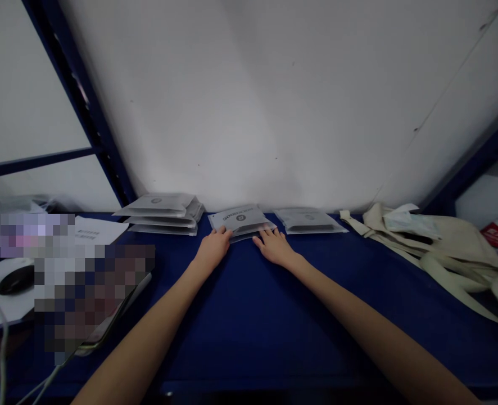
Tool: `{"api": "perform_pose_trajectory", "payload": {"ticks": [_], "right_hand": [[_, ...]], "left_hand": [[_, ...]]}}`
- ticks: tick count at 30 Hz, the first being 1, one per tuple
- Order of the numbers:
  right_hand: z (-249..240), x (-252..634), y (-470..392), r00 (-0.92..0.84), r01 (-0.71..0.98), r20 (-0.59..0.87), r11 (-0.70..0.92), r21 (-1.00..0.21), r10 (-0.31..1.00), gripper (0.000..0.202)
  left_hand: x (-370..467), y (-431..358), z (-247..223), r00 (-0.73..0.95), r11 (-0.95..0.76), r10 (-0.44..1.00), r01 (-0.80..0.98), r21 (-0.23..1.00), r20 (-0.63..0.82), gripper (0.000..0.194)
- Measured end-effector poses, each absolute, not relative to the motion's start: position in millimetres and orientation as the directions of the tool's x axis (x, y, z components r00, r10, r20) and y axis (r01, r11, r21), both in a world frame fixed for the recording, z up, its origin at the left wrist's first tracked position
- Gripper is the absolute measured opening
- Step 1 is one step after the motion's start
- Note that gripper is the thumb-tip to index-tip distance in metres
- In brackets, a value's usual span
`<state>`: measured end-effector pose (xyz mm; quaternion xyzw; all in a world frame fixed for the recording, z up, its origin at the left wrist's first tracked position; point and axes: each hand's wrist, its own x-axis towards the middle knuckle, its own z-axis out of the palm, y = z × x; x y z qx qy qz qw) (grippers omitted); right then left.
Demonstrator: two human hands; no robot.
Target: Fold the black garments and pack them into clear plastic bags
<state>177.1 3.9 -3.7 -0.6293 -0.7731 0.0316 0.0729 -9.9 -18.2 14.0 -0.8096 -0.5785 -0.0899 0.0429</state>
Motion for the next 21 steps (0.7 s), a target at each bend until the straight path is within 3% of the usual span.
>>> {"api": "perform_pose_trajectory", "payload": {"ticks": [5, 7, 9, 13, 15, 18, 21], "right_hand": [[-2, 179, 2, -0.261, 0.951, 0.205, 0.287, -0.113, 0.943, 0.054], [1, 180, 0, -0.281, 0.946, 0.256, 0.312, -0.087, 0.925, 0.055], [6, 180, -3, -0.288, 0.944, 0.295, 0.321, -0.069, 0.911, 0.054], [12, 180, -4, -0.257, 0.950, 0.341, 0.302, -0.086, 0.904, 0.048], [12, 180, -5, -0.236, 0.951, 0.359, 0.290, -0.104, 0.903, 0.045], [13, 177, -8, -0.224, 0.951, 0.378, 0.287, -0.118, 0.898, 0.044], [13, 173, -14, -0.234, 0.946, 0.342, 0.294, -0.135, 0.910, 0.045]], "left_hand": [[-7, -23, 14, 0.042, -0.083, 0.937, 0.991, 0.105, 0.346, 0.032], [-9, -22, 14, -0.043, -0.034, 0.924, 0.980, 0.195, 0.379, 0.035], [-11, -19, 14, -0.098, -0.038, 0.932, 0.930, 0.365, 0.348, 0.032], [-15, -8, 14, -0.169, -0.051, 0.971, 0.548, 0.835, 0.170, 0.018], [-15, -6, 15, -0.187, 0.002, 0.981, 0.265, 0.964, 0.049, 0.012], [-15, -7, 18, -0.197, 0.118, 0.972, -0.070, 0.991, -0.130, 0.004], [-18, -10, 21, -0.154, 0.198, 0.960, -0.214, 0.957, -0.233, 0.005]]}}
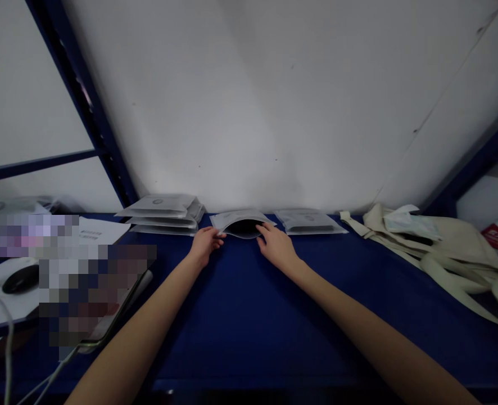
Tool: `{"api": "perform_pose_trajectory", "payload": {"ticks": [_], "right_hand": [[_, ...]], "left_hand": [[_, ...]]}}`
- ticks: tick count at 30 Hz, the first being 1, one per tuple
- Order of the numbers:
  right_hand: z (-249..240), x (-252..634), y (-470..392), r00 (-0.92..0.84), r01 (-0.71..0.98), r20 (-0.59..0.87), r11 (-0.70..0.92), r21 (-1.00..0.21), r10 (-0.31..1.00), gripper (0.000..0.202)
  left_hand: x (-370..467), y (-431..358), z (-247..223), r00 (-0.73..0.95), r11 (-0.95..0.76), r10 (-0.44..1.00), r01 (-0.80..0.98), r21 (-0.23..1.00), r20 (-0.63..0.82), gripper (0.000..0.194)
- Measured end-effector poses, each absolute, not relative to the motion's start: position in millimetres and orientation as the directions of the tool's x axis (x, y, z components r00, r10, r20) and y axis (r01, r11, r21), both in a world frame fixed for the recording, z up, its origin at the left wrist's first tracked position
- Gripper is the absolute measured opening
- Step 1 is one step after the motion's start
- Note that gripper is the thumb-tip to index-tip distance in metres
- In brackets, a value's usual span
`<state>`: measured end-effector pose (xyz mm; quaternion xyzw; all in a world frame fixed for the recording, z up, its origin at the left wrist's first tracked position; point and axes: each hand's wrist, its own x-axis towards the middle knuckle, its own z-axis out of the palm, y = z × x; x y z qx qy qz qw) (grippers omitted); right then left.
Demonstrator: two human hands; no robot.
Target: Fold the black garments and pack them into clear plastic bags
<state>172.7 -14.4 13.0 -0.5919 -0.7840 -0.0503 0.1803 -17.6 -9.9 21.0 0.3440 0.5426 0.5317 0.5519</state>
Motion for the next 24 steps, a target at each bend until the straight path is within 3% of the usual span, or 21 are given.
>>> {"api": "perform_pose_trajectory", "payload": {"ticks": [6, 9, 12, 15, 17, 19, 22, 24], "right_hand": [[15, 169, -21, -0.273, 0.939, 0.301, 0.321, -0.121, 0.914, 0.044], [20, 166, -25, -0.268, 0.918, 0.360, 0.350, -0.187, 0.894, 0.037], [26, 154, -35, -0.312, 0.839, 0.403, 0.448, -0.309, 0.861, 0.026], [25, 137, -44, -0.364, 0.681, 0.290, 0.465, -0.565, 0.885, 0.020], [22, 124, -48, -0.398, 0.527, 0.127, 0.339, -0.779, 0.909, 0.021], [20, 114, -48, -0.410, 0.374, -0.060, 0.108, -0.921, 0.910, 0.022], [22, 107, -45, -0.375, 0.176, -0.274, -0.222, -0.959, 0.886, 0.031], [25, 107, -41, -0.359, 0.052, -0.327, -0.331, -0.942, 0.874, 0.035]], "left_hand": [[-24, -9, 19, -0.010, 0.345, 0.936, -0.182, 0.921, -0.353, 0.012], [-24, -8, 17, 0.039, 0.348, 0.937, -0.152, 0.925, -0.346, 0.022], [-24, -8, 18, 0.094, 0.331, 0.943, -0.154, 0.931, -0.320, 0.024], [-22, -10, 20, 0.118, 0.339, 0.938, -0.124, 0.933, -0.325, 0.025], [-20, -11, 21, 0.130, 0.331, 0.939, -0.089, 0.939, -0.318, 0.028], [-18, -13, 21, 0.142, 0.310, 0.944, -0.065, 0.948, -0.299, 0.032], [-17, -15, 22, 0.155, 0.261, 0.955, -0.039, 0.964, -0.253, 0.036], [-17, -16, 24, 0.178, 0.226, 0.959, -0.014, 0.974, -0.220, 0.036]]}}
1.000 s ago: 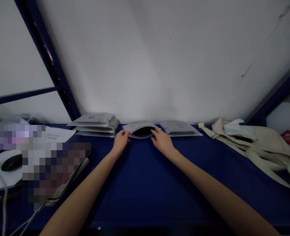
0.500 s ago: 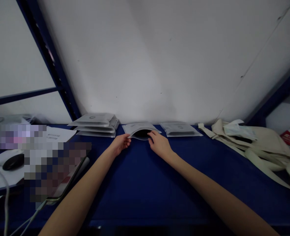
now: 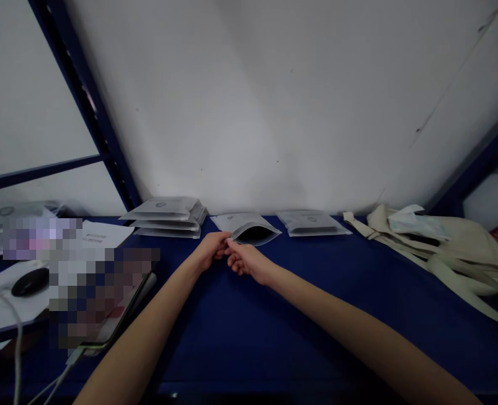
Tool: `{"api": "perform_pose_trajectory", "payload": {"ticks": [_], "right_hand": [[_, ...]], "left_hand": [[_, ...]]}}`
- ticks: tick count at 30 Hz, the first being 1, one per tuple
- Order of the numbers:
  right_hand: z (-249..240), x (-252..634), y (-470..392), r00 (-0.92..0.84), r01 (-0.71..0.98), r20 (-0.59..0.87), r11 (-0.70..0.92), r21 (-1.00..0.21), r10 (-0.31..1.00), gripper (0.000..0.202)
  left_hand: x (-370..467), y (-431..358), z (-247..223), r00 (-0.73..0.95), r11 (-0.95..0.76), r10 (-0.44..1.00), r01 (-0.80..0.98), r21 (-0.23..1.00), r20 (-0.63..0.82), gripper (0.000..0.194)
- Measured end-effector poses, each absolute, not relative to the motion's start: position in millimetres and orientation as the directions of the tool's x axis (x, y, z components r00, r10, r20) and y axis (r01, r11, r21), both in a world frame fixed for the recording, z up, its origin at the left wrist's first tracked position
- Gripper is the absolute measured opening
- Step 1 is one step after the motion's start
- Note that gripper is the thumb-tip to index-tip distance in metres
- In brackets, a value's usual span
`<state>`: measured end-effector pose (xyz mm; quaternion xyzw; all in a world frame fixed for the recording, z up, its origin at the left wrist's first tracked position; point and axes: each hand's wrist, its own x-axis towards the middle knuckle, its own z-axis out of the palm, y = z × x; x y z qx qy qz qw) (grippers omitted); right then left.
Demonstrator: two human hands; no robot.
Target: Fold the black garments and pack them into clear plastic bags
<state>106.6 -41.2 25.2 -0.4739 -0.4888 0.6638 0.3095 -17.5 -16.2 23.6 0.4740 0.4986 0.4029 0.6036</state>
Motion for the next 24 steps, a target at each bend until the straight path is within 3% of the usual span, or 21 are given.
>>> {"api": "perform_pose_trajectory", "payload": {"ticks": [7, 15, 24], "right_hand": [[31, 115, -32, -0.384, -0.277, -0.359, -0.478, -0.834, 0.850, 0.031], [37, 121, -23, -0.275, -0.327, -0.339, -0.419, -0.847, 0.900, 0.027], [41, 159, 2, -0.123, -0.360, -0.323, -0.345, -0.867, 0.938, 0.023]], "left_hand": [[-7, -22, 26, 0.215, 0.132, 0.968, -0.002, 0.991, -0.128, 0.025], [2, -26, 34, 0.111, 0.106, 0.989, -0.121, 0.987, -0.093, 0.032], [-12, -18, 42, 0.039, 0.125, 0.992, -0.391, 0.912, -0.119, 0.033]]}}
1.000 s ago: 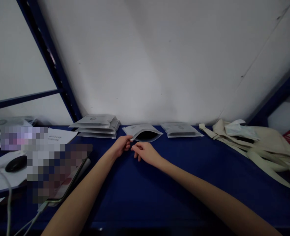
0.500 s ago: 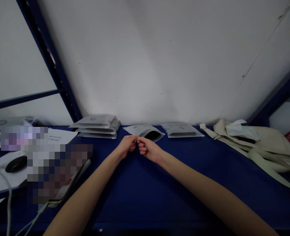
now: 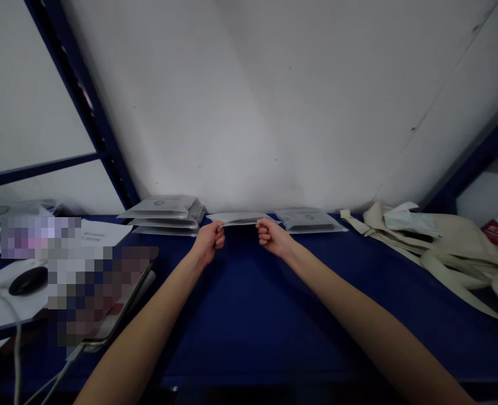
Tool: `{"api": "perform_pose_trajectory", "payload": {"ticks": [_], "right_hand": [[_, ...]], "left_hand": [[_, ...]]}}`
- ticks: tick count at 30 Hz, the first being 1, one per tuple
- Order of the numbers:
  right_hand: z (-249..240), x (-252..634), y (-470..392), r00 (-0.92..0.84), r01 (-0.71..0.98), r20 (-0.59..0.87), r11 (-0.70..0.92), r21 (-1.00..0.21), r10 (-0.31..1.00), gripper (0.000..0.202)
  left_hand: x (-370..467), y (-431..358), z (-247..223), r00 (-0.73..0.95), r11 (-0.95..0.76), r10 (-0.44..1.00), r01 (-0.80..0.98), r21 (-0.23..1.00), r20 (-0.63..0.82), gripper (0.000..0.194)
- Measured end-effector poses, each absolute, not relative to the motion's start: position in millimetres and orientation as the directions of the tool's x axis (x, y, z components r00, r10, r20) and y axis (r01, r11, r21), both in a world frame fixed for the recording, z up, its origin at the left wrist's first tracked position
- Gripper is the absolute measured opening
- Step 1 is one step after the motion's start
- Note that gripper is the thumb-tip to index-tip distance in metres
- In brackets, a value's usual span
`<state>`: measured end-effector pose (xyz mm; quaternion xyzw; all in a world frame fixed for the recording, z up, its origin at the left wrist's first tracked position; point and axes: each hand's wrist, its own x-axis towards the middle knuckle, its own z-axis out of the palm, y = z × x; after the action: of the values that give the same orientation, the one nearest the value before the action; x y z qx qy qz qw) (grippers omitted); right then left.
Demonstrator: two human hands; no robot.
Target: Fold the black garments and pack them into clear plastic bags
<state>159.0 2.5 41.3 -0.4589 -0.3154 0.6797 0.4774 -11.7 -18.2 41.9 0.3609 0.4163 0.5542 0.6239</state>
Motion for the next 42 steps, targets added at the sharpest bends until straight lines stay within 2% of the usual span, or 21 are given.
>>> {"api": "perform_pose_trajectory", "payload": {"ticks": [8, 16, 23, 30, 37, 39, 42], "right_hand": [[45, 191, 13, -0.010, -0.318, -0.320, -0.306, -0.897, 0.947, 0.022], [35, 201, 14, -0.108, -0.155, -0.425, -0.438, -0.886, 0.898, 0.019], [25, 197, 14, -0.094, -0.106, -0.382, -0.391, -0.914, 0.919, 0.023], [28, 182, 8, -0.151, -0.222, -0.273, -0.301, -0.927, 0.950, 0.026], [51, 166, -4, -0.053, -0.294, -0.062, -0.075, -0.953, 0.997, 0.020], [55, 163, -7, -0.048, -0.285, -0.008, -0.021, -0.958, 0.999, 0.017], [63, 158, -8, -0.040, -0.290, 0.070, 0.056, -0.955, 0.997, 0.013]], "left_hand": [[-29, -16, 45, -0.028, 0.132, 0.985, -0.493, 0.860, -0.168, 0.032], [-31, -15, 33, -0.190, 0.156, 0.946, -0.442, 0.883, -0.262, 0.028], [-31, -12, 28, -0.256, 0.165, 0.921, -0.425, 0.890, -0.293, 0.020], [-27, -14, 29, -0.263, 0.170, 0.916, -0.431, 0.886, -0.304, 0.022], [-12, -24, 32, 0.010, 0.174, 0.982, -0.405, 0.898, -0.187, 0.013], [-9, -26, 33, 0.008, 0.139, 0.989, -0.433, 0.890, -0.151, 0.013], [-7, -26, 34, -0.034, 0.002, 0.999, -0.464, 0.886, -0.020, 0.014]]}}
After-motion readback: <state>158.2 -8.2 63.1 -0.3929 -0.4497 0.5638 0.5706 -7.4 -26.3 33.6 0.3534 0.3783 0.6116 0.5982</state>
